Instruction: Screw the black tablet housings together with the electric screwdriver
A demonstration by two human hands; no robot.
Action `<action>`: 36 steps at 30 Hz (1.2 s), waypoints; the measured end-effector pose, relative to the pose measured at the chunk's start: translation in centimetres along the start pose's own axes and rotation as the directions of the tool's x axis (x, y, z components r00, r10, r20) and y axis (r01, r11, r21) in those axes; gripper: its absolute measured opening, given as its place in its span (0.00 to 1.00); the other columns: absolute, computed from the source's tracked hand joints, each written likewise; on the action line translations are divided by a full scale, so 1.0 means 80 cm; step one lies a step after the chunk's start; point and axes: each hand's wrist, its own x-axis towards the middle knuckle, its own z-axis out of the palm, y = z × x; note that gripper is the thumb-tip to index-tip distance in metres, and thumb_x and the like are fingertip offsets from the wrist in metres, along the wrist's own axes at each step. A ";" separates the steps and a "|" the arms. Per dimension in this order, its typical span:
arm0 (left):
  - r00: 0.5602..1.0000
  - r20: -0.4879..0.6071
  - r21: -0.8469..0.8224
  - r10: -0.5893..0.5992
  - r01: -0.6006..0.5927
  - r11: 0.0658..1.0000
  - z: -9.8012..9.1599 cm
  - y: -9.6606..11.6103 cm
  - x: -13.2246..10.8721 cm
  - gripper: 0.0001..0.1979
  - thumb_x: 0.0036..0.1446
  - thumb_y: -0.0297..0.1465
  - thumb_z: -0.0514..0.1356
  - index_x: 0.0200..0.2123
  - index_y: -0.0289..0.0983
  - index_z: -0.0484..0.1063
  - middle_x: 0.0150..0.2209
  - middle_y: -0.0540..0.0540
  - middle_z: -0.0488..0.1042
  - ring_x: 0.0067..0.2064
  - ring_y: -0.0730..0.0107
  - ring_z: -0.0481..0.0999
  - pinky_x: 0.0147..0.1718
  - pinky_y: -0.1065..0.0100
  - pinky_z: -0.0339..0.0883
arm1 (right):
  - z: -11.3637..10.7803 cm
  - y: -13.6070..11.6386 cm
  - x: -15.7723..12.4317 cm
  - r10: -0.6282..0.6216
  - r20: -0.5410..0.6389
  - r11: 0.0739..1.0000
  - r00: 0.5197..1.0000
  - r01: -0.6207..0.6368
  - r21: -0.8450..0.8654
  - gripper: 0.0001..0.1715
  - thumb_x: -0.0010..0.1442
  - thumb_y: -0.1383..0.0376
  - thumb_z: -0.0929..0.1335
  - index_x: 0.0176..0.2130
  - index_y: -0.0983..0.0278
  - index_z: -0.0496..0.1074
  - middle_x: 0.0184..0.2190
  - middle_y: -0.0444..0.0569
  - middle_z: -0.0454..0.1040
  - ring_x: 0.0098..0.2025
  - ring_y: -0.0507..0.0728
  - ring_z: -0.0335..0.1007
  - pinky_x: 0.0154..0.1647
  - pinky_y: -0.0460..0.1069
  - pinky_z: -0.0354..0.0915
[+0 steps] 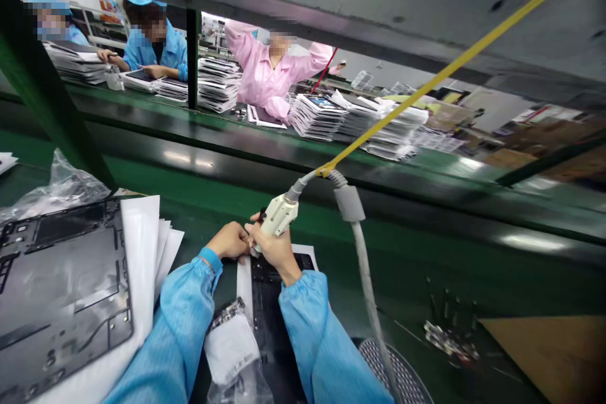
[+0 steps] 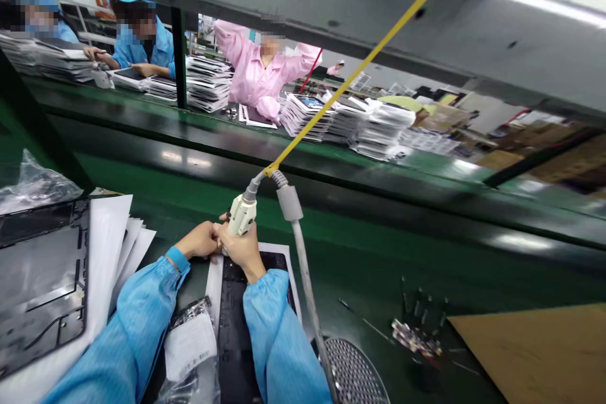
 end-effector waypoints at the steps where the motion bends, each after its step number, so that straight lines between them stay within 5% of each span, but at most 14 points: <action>1: 1.000 -0.003 0.020 -0.007 0.007 1.000 0.000 0.001 -0.001 0.06 0.57 0.25 0.60 0.28 0.29 0.68 0.19 0.54 0.66 0.22 0.80 0.70 0.19 0.79 0.62 | 0.002 0.002 0.002 0.010 -0.032 1.000 0.999 -0.010 -0.002 0.19 0.45 0.58 0.70 0.33 0.66 0.63 0.15 0.40 0.66 0.15 0.51 0.63 0.17 0.45 0.61; 8: 0.990 -0.141 0.247 0.031 0.005 0.969 -0.005 0.025 -0.019 0.06 0.58 0.27 0.59 0.31 0.29 0.73 0.24 0.48 0.72 0.30 0.74 0.75 0.34 0.69 0.71 | -0.007 -0.033 -0.010 -0.089 -0.241 0.996 0.966 0.092 0.000 0.24 0.45 0.58 0.71 0.40 0.69 0.66 0.16 0.40 0.67 0.16 0.51 0.63 0.21 0.46 0.65; 12: 0.931 -0.335 0.388 0.145 -0.004 0.922 0.010 0.049 -0.070 0.11 0.59 0.28 0.55 0.40 0.32 0.77 0.40 0.39 0.76 0.47 0.59 0.75 0.50 0.58 0.66 | -0.056 -0.077 -0.046 -0.160 -0.280 0.986 0.947 0.165 -0.005 0.27 0.47 0.59 0.71 0.44 0.69 0.64 0.15 0.40 0.66 0.15 0.52 0.62 0.16 0.46 0.62; 14: 0.922 -0.333 0.429 0.199 -0.040 0.903 0.031 0.049 -0.113 0.16 0.60 0.35 0.57 0.48 0.36 0.75 0.48 0.40 0.74 0.54 0.56 0.71 0.55 0.55 0.63 | -0.088 -0.090 -0.067 -0.189 -0.285 0.982 0.940 0.182 -0.051 0.24 0.48 0.61 0.72 0.43 0.69 0.65 0.15 0.40 0.66 0.14 0.52 0.62 0.15 0.46 0.63; 16: 0.933 -0.246 0.482 0.263 -0.118 0.868 0.057 0.035 -0.161 0.31 0.48 0.43 0.66 0.55 0.41 0.70 0.59 0.42 0.66 0.61 0.52 0.64 0.61 0.53 0.57 | -0.120 -0.095 -0.085 -0.235 -0.347 0.971 0.908 0.205 -0.122 0.22 0.47 0.63 0.72 0.41 0.69 0.67 0.15 0.41 0.67 0.14 0.52 0.62 0.15 0.46 0.63; 18: 0.923 -0.126 0.636 0.362 -0.205 0.744 0.080 0.006 -0.204 0.44 0.39 0.45 0.71 0.61 0.46 0.64 0.67 0.44 0.50 0.67 0.43 0.51 0.63 0.40 0.46 | -0.149 -0.095 -0.101 -0.273 -0.420 0.959 0.866 0.210 -0.192 0.20 0.47 0.64 0.73 0.39 0.69 0.68 0.15 0.41 0.67 0.15 0.52 0.63 0.16 0.46 0.65; 20: 0.911 -0.077 0.747 0.406 -0.217 0.628 0.093 -0.033 -0.234 0.38 0.48 0.39 0.67 0.62 0.53 0.60 0.68 0.47 0.45 0.68 0.43 0.48 0.60 0.34 0.48 | -0.174 -0.094 -0.115 -0.292 -0.474 0.950 0.831 0.193 -0.247 0.19 0.47 0.65 0.73 0.38 0.69 0.69 0.16 0.42 0.68 0.15 0.52 0.64 0.17 0.46 0.65; 23: 0.871 -0.068 0.839 0.486 -0.213 0.500 0.087 -0.087 -0.241 0.20 0.62 0.35 0.54 0.56 0.54 0.68 0.66 0.51 0.52 0.67 0.49 0.52 0.58 0.35 0.54 | -0.199 -0.094 -0.132 -0.308 -0.525 0.942 0.794 0.179 -0.283 0.18 0.47 0.66 0.74 0.37 0.69 0.70 0.16 0.42 0.68 0.15 0.52 0.64 0.17 0.46 0.66; 27: 0.854 -0.257 0.862 0.452 -0.009 0.507 0.055 -0.102 -0.220 0.18 0.62 0.32 0.49 0.50 0.48 0.75 0.63 0.47 0.60 0.66 0.46 0.55 0.55 0.34 0.57 | -0.214 -0.096 -0.144 -0.346 -0.560 0.929 0.753 0.192 -0.315 0.16 0.46 0.66 0.74 0.36 0.68 0.71 0.16 0.42 0.68 0.16 0.53 0.65 0.18 0.46 0.66; 29: 0.788 -0.368 0.834 0.494 0.045 0.549 0.050 -0.085 -0.220 0.19 0.61 0.33 0.50 0.51 0.43 0.74 0.62 0.44 0.62 0.65 0.45 0.57 0.55 0.37 0.59 | -0.215 -0.097 -0.148 -0.376 -0.550 0.913 0.746 0.197 -0.357 0.12 0.47 0.66 0.73 0.34 0.68 0.71 0.16 0.42 0.68 0.16 0.53 0.65 0.20 0.47 0.67; 32: 0.627 -0.543 0.712 0.559 -0.011 0.702 0.074 -0.049 -0.231 0.19 0.62 0.40 0.51 0.46 0.38 0.75 0.53 0.42 0.72 0.52 0.59 0.74 0.52 0.59 0.68 | -0.212 -0.097 -0.154 -0.414 -0.529 0.889 0.741 0.206 -0.409 0.08 0.49 0.67 0.72 0.29 0.66 0.70 0.16 0.42 0.68 0.17 0.52 0.65 0.28 0.49 0.71; 33: 0.645 -0.581 0.645 0.497 -0.008 0.764 0.087 -0.038 -0.233 0.19 0.62 0.44 0.51 0.41 0.38 0.76 0.45 0.43 0.77 0.43 0.64 0.78 0.44 0.65 0.71 | -0.211 -0.098 -0.156 -0.418 -0.523 0.887 0.743 0.208 -0.413 0.08 0.50 0.67 0.72 0.28 0.66 0.69 0.16 0.42 0.68 0.17 0.52 0.65 0.31 0.50 0.72; 36: 0.834 -0.546 0.521 0.079 0.264 0.812 0.121 -0.009 -0.228 0.25 0.60 0.52 0.50 0.38 0.37 0.74 0.28 0.46 0.76 0.30 0.62 0.76 0.29 0.65 0.63 | -0.207 -0.101 -0.162 -0.416 -0.505 0.887 0.757 0.216 -0.407 0.09 0.49 0.67 0.73 0.26 0.64 0.67 0.16 0.41 0.68 0.17 0.52 0.65 0.35 0.51 0.72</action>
